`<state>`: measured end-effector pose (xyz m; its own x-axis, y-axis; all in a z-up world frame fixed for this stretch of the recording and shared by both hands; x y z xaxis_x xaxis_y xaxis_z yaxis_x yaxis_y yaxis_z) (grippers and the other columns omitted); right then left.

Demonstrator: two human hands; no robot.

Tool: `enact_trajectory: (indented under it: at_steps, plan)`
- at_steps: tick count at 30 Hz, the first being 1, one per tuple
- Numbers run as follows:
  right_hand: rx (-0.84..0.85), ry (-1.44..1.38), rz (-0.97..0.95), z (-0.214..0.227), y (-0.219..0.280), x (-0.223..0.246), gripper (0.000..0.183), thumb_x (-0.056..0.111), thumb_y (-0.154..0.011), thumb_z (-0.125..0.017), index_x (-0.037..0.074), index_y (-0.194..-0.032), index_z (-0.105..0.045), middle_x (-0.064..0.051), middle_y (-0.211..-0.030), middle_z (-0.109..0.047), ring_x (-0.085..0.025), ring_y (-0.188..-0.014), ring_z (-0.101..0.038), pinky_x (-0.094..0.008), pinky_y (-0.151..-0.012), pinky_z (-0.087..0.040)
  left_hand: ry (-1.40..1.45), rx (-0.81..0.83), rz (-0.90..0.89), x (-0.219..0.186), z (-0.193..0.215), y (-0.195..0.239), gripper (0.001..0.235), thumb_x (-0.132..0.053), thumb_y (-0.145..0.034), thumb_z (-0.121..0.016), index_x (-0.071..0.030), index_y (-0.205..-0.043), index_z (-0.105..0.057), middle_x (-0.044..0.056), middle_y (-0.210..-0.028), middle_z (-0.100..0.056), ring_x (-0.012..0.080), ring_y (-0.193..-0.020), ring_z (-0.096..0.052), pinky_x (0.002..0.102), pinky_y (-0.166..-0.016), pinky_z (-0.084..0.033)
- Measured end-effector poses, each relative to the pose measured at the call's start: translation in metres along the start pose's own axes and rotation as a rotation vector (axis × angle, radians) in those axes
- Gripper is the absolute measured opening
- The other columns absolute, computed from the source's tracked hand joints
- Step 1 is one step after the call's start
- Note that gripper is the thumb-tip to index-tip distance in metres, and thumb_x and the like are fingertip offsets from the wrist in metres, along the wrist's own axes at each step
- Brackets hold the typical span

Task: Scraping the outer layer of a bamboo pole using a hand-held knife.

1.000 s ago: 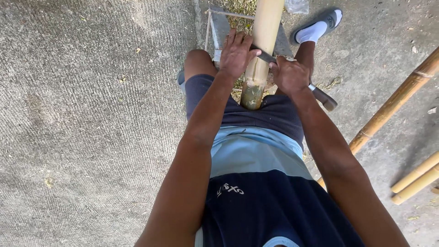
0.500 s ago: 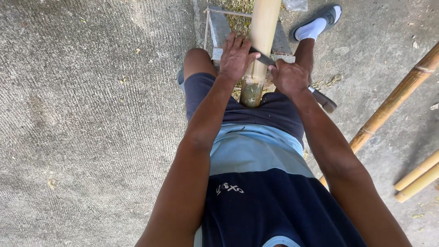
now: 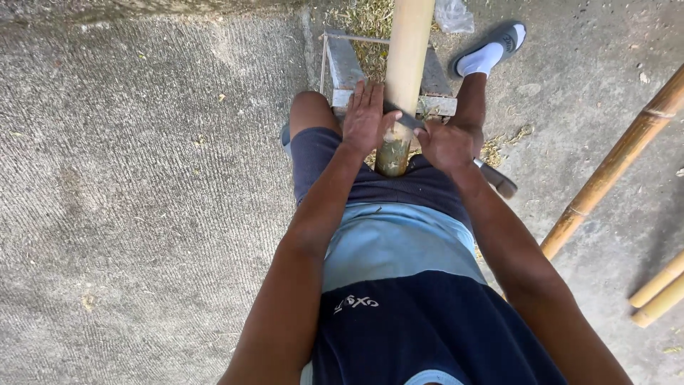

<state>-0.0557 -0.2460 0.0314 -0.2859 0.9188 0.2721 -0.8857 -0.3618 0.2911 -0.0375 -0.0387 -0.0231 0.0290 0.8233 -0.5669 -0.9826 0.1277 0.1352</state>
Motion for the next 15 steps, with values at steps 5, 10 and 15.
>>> enact_trajectory:
  at_steps: [5, 10, 15]
  plan:
    - [0.006, -0.003, -0.053, 0.031, -0.047, -0.007, 0.036, 0.043, -0.108, -0.055, 0.01, -0.103, -0.068, -0.015, -0.074, -0.07, -0.033, -0.068, -0.071, -0.053, -0.064, -0.054, -0.091, 0.003, 0.028, -0.021, 0.049, -0.045, 0.067, -0.052, -0.091, -0.067, -0.001, -0.133, -0.055, 0.023, -0.143, -0.051, 0.0424, -0.142, -0.037, 0.055, -0.116, -0.024]
    - [0.003, -0.003, -0.089, 0.047, -0.083, -0.032, 0.038, 0.046, -0.105, -0.058, 0.01, -0.104, -0.069, -0.014, -0.083, -0.071, -0.034, -0.082, -0.071, -0.054, -0.08, -0.05, -0.191, 0.141, 0.003, -0.017, 0.051, -0.078, 0.044, -0.046, -0.097, -0.065, -0.009, -0.12, -0.065, 0.014, -0.126, -0.064, 0.0332, -0.133, -0.049, 0.054, -0.119, -0.028]
    - [-0.045, -0.013, -0.07, 0.053, -0.117, -0.05, 0.04, 0.047, -0.104, -0.061, 0.008, -0.098, -0.07, -0.015, -0.087, -0.07, -0.037, -0.092, -0.068, -0.056, -0.086, -0.044, -0.162, 0.049, -0.129, -0.009, 0.038, -0.105, 0.028, -0.033, -0.099, -0.065, -0.008, -0.111, -0.066, 0.013, -0.113, -0.066, 0.0311, -0.116, -0.057, 0.05, -0.101, -0.04]
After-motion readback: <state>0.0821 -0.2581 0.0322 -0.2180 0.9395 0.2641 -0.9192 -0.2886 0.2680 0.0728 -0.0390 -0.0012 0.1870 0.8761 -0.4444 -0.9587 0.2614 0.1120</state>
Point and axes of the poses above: each hand's wrist, its own y-axis away from the middle knuckle, its own z-axis out of the back of the hand, x = y × z, the point moved 2 cm from there along -y, towards the middle knuckle
